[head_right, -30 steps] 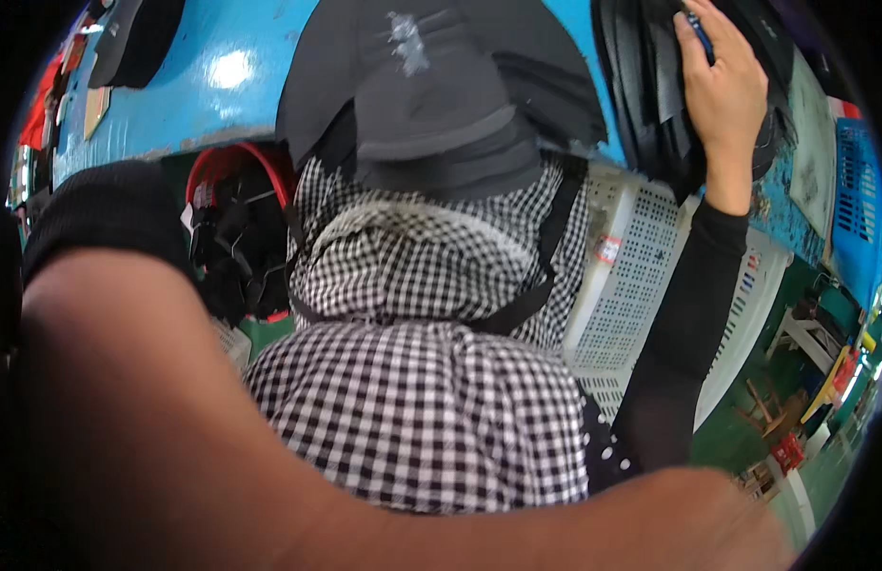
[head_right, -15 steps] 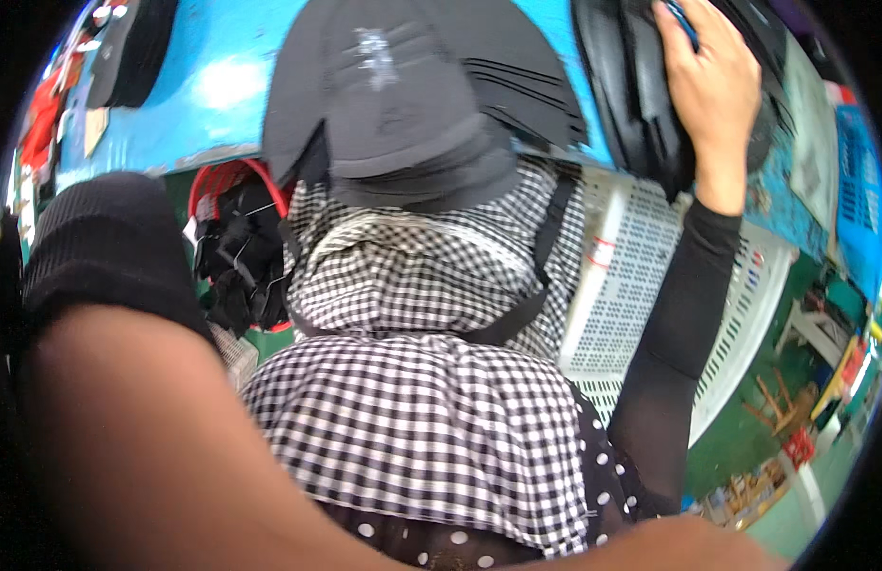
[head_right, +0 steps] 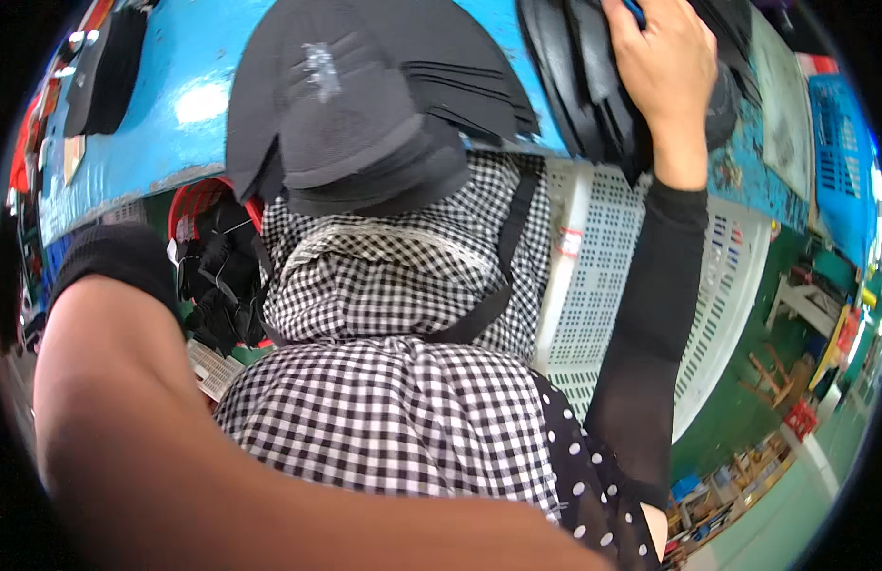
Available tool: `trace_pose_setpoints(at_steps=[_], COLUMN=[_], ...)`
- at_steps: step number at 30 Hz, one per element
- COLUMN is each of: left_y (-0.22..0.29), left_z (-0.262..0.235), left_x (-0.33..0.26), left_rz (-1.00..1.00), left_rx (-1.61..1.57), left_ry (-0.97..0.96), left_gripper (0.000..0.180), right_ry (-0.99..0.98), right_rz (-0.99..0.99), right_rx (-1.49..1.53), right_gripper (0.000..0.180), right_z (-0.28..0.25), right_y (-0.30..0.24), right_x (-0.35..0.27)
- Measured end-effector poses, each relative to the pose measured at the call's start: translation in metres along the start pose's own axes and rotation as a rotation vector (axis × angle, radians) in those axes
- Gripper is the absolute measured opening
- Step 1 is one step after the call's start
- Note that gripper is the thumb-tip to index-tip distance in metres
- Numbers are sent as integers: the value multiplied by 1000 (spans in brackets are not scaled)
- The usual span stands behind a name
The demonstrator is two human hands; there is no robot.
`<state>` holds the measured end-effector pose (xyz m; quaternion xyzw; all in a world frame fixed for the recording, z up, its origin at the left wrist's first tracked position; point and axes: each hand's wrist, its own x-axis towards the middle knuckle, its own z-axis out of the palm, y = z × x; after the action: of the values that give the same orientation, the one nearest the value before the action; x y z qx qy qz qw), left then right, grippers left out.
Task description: The recorder uses snips to trim excess threads and material from black shoe uppers.
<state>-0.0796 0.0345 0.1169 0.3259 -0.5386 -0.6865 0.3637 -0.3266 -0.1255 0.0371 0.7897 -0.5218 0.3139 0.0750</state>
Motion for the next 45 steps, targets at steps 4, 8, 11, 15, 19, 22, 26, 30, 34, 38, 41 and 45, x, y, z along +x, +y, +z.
trace_pose_setpoints(at_steps=[4,8,11,15,19,22,26,30,34,38,41,45], left_y=[5,10,13,19,23,18,12,7,3,1,0,3], left_z=[-7,-13,-17,-22,-28,-24,-26,-29,-31,-33,-35,-41], left_x=[-14,-32,-42,-56,-62,-59,-53,-43,-37,-39,-38,-48], left_rz=[-23,-64,-88,-126,-163,-182,-205,-199,-202,-211,-213,-238], left_rx=[35,63,80,127,147,119,98,80,74,84,93,123], left_ry=[75,149,201,278,294,272,238,199,185,212,222,288], left_gripper=[13,13,13,13,13,13,13,13,13,14,14,14], right_ry=[34,15,23,-4,3,-15,19,81,90,95,106,80], right_rz=[-84,-37,-24,-23,-36,-47,24,-40,-42,-29,-56,-6], right_rx=[-43,2,1,-16,-36,61,62,50,18,4,56,-6], right_gripper=[29,29,28,29,29,26,20,20,20,19,19,21], right_z=[16,14,17,15,8,15,3,8,11,4,9,9], right_y=[45,43,37,34,45,38,7,13,14,18,15,12], right_x=[-9,-5,-4,-5,-9,-3,-2,-4,-3,-6,-2,-2])
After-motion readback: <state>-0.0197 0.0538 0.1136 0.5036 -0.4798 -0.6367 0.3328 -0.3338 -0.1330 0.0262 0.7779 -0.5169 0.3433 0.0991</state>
